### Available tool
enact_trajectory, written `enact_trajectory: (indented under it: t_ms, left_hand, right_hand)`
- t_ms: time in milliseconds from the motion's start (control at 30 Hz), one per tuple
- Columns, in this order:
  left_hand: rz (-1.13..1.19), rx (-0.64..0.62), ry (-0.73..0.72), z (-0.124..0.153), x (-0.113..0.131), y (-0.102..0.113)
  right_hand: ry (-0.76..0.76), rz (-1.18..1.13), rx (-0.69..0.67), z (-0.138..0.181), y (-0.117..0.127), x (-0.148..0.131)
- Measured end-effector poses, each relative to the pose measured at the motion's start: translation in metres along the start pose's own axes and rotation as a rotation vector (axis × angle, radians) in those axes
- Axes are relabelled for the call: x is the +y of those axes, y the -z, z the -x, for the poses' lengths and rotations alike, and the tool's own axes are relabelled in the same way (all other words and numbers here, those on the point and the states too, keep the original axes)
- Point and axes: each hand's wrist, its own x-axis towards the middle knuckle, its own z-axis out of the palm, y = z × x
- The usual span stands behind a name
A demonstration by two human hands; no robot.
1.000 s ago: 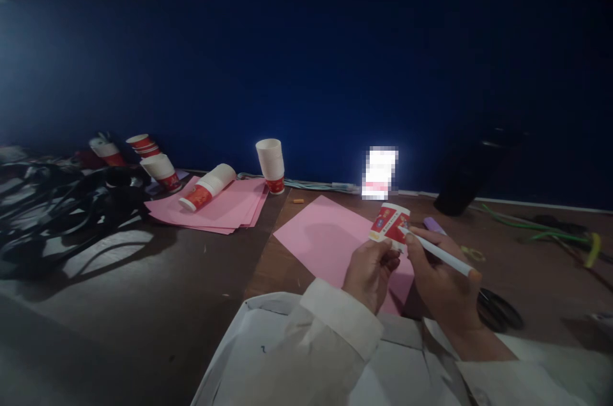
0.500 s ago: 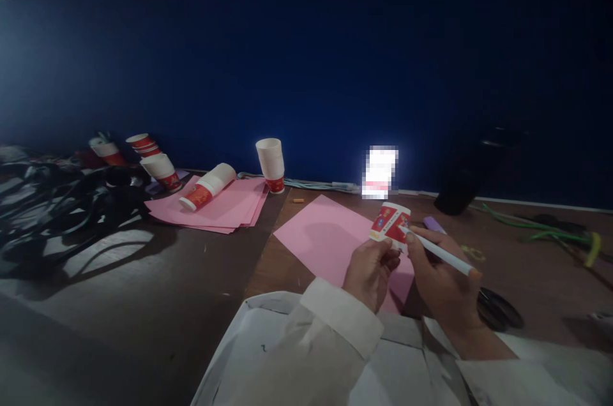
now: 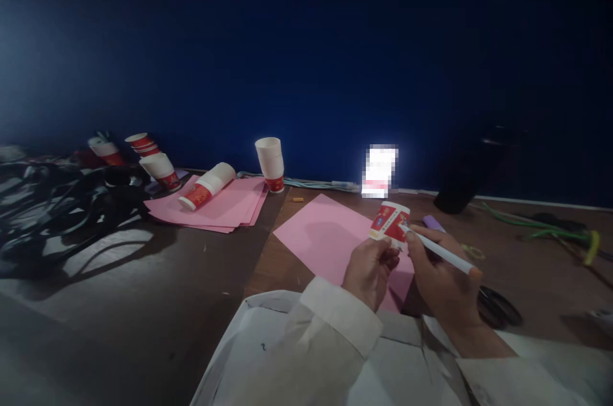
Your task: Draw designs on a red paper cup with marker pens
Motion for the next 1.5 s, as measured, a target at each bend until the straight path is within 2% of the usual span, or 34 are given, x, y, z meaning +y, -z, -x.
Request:
enact_trajectory:
  t_ms: [433, 700, 1000, 1500]
  left_hand:
    - [-0.016, 0.008, 0.008, 0.0019, 0.0014, -0.0026]
    - [-0.028, 0.007, -0.001, 0.0028, 0.0022, -0.0027]
    - [-0.031, 0.012, -0.008, 0.0005, 0.0005, -0.0009]
    - [-0.026, 0.010, -0.008, 0.0021, 0.0027, -0.0034]
  right_hand:
    - [-0.028, 0.007, -0.007, -0.0008, -0.0006, 0.0005]
    - [0.017, 0.013, -0.010, -0.0008, 0.0000, 0.0016]
    - [-0.100, -0.007, -0.033, -0.0002, 0.0011, -0.0047]
    - [-0.151, -0.002, -0.102, 0.0023, 0.0028, -0.0042]
